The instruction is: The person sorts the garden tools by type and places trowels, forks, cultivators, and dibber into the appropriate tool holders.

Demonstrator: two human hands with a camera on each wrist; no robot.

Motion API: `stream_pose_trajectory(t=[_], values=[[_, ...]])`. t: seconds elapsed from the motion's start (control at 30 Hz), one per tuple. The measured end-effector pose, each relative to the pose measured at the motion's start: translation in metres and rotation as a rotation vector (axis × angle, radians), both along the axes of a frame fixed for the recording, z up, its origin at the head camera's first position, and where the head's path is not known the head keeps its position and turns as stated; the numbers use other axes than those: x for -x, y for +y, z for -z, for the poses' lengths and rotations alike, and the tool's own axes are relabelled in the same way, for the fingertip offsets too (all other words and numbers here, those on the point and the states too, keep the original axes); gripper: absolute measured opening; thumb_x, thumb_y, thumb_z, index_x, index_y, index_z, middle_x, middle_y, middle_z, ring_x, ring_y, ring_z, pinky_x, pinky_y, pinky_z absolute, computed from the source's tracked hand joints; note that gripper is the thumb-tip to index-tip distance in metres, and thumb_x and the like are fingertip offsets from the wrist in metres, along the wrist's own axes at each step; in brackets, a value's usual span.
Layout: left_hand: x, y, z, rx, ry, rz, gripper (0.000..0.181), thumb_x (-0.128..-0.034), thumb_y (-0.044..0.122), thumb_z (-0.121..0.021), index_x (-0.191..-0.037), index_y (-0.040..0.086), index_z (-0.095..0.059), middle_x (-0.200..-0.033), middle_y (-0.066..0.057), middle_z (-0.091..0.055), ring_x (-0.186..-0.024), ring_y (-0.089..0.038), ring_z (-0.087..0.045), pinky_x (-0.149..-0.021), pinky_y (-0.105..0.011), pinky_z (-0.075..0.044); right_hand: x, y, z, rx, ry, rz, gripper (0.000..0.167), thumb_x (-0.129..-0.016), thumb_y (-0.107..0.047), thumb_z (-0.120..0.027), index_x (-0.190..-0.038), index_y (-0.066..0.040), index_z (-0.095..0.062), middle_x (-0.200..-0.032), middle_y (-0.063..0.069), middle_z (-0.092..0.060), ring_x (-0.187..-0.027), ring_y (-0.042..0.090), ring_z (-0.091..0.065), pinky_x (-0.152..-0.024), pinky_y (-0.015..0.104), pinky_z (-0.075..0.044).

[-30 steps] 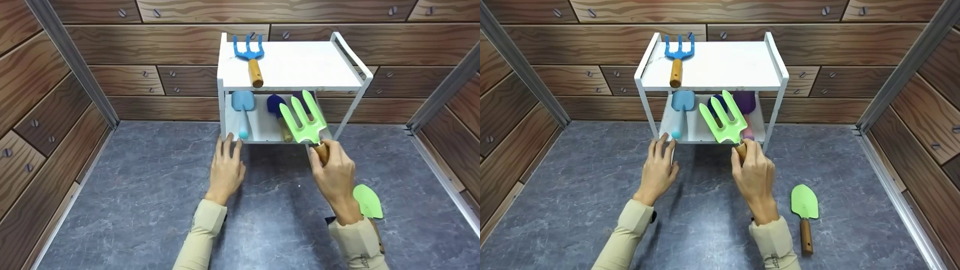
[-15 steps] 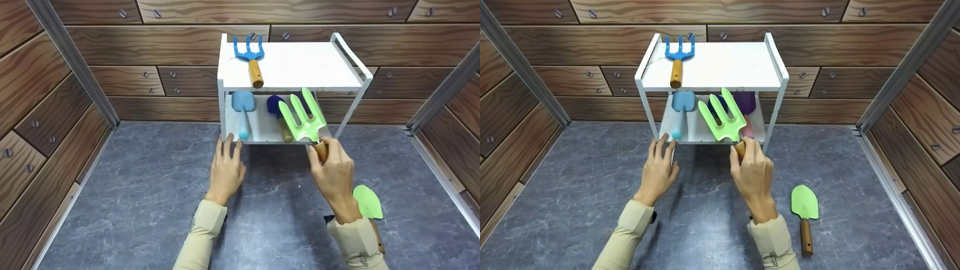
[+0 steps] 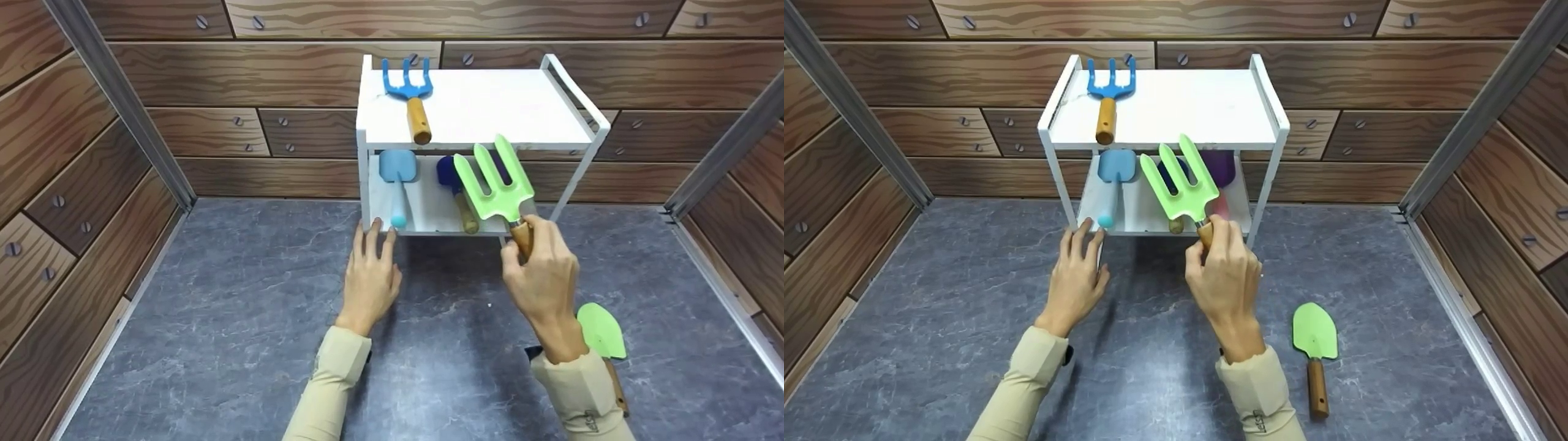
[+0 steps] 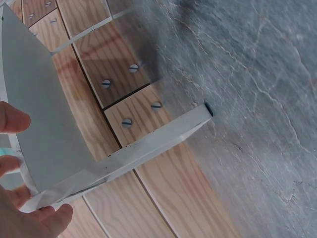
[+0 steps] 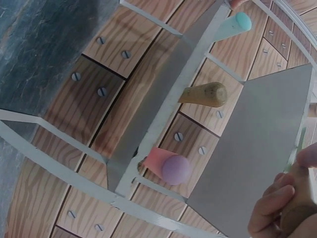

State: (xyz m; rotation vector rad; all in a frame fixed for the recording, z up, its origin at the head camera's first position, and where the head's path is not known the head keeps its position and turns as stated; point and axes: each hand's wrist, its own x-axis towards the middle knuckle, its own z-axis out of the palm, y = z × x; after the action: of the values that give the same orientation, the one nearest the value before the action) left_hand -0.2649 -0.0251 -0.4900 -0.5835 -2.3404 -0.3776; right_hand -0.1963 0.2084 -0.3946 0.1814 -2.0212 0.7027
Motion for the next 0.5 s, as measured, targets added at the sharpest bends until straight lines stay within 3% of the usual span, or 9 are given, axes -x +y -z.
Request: stream_pose_trajectory(t=[0.33, 0.5], values=[[0.0, 0.001, 0.0, -0.018, 0.012, 0.01, 0.063, -0.082, 0.012, -0.079, -0.139, -0.001, -0.055, -0.147, -0.026, -0.043, -0.134, -0.053, -0.04, -0.108, -0.052, -0.045, 0.0, -0.004, -0.009, 0.017, -0.009, 0.005, 0.037, -0.088, 0.006, -0.067, -0.125, 0.009, -0.063, -0.092, 0.024, -0.064, -0.065, 0.037, -0.057, -0.056, 0.054, -0.051], [-0.001, 0.0, -0.002, -0.005, 0.008, -0.003, 0.062, -0.0832, 0.013, -0.077, -0.139, 0.0, -0.055, -0.147, -0.026, -0.043, -0.134, -0.052, -0.04, -0.109, -0.051, -0.044, -0.001, -0.007, -0.017, 0.048, 0.01, 0.013, 0.045, -0.082, 0.011, -0.065, -0.126, 0.009, -0.061, -0.095, 0.026, -0.057, -0.068, 0.04, -0.056, -0.058, 0.056, -0.051]])
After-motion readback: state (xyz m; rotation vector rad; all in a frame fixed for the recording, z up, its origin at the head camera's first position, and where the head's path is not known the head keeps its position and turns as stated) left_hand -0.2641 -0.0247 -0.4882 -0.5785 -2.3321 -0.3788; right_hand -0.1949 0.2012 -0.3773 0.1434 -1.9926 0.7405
